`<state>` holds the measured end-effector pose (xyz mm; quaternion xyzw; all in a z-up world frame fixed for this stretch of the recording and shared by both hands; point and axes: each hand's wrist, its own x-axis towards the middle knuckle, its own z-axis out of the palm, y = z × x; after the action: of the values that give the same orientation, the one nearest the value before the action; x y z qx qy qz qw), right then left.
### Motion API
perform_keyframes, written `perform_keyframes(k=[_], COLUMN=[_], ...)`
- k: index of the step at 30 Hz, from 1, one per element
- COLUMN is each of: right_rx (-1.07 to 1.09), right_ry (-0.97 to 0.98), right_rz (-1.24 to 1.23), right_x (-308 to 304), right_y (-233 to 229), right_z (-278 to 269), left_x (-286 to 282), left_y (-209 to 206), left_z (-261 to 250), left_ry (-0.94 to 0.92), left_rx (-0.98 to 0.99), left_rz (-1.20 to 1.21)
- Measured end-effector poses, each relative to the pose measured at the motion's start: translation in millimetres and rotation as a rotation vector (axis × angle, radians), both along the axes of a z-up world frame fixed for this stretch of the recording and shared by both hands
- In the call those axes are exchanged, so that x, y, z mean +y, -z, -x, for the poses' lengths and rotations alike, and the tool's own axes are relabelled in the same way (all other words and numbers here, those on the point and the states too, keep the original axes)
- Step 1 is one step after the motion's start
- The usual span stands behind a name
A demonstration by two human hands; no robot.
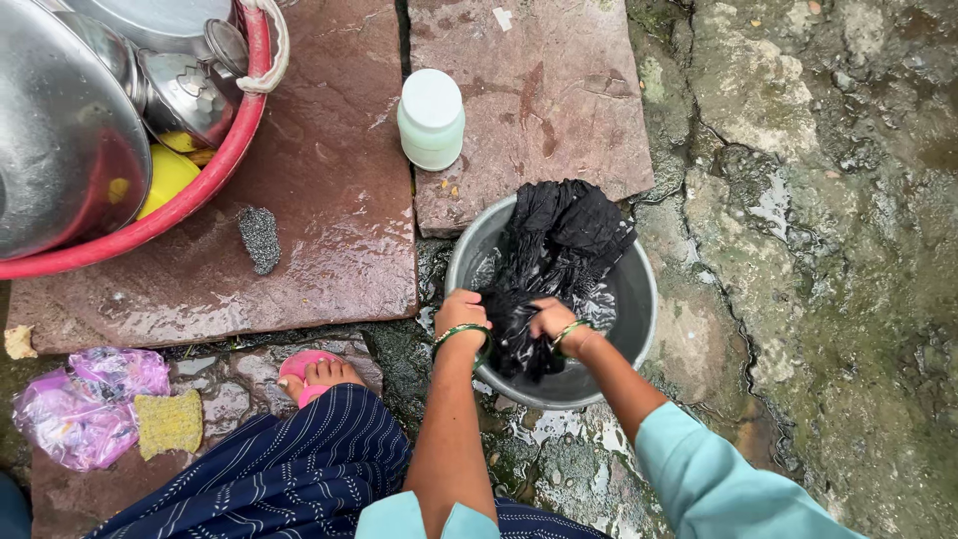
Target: The person washes black cloth in a basin, applies soap to a sponge, and سپس carries a basket of metal dishes into a room.
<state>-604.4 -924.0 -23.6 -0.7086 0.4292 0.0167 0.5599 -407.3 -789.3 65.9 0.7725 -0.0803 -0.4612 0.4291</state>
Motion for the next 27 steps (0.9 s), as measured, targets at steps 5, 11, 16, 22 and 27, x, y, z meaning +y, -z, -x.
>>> perform_keyframes(k=[5, 11, 16, 22, 27], right_rx=[0.072, 0.675, 0.792, 0.765, 0.801], right_ry=[0.038, -0.152, -0.255, -0.471, -0.462], right_rz=[0.259, 0.875, 0.579, 0.478, 0.468], right_x=[-44.1, -47.1, -32.1, -44.4, -24.7], right_y=[-67.4, -116.6, -117.4, -4.1, 3.5], right_z=[-14.9, -52.0, -67.5, -55.3, -63.3], left_x=[-6.3, -5.4, -9.5, -3.8, -5.7], left_y=[12.4, 38.1, 37.6, 39.0, 54.3], left_z=[6.5, 21.2, 29.1, 25.1, 25.3], left_ry=[0.129, 0.249, 0.252, 0.211, 0.118], left_rx=[0.231, -0.141, -0.231, -0.167, -0.196], left_rz=[0.11, 0.109, 0.095, -0.121, -0.067])
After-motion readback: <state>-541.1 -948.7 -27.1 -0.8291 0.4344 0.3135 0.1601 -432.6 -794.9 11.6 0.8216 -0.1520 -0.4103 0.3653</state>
